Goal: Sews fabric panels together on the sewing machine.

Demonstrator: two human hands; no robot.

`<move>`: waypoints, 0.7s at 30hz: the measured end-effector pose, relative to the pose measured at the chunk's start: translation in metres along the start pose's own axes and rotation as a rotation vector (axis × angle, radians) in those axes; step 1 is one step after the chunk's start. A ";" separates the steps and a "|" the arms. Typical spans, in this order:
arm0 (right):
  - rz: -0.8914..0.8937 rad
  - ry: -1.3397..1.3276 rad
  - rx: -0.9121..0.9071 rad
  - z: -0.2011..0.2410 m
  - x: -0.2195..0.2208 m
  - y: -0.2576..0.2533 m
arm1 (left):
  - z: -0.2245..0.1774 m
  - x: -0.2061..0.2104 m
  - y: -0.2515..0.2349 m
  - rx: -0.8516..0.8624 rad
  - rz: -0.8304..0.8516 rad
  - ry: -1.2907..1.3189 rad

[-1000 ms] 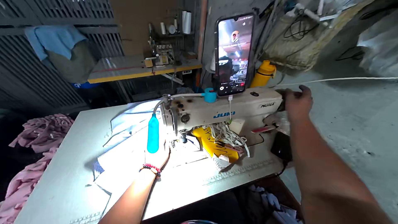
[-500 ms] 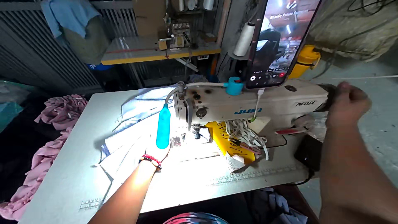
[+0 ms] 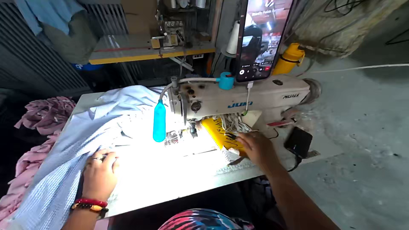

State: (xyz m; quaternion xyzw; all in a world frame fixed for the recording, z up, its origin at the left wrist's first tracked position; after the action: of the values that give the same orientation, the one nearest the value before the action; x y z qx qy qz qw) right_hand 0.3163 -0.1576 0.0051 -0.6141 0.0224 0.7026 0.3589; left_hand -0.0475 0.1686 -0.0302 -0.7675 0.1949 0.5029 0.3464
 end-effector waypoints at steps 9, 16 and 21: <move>0.236 0.270 0.064 0.031 0.005 -0.002 | -0.023 -0.007 0.067 0.394 -0.077 -0.065; 0.073 0.053 -0.333 0.155 0.028 0.030 | -0.044 0.008 0.087 0.203 -0.171 0.021; 0.064 0.055 -0.608 0.235 0.076 0.022 | -0.049 0.011 0.089 0.227 -0.236 0.002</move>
State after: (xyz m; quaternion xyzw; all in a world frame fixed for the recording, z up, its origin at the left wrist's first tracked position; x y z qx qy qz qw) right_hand 0.1065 -0.0264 -0.0130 -0.7111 -0.1596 0.6712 0.1357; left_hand -0.0692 0.0724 -0.0578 -0.7415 0.1595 0.4325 0.4875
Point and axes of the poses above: each hand's wrist, its own y-axis away from the middle knuckle, its own x-axis out of the palm, z = x × y, the point moved 1 cm from there along -y, towards the middle knuckle, and after that the axes turned 1 degree about -y, right-handed, at the moved point
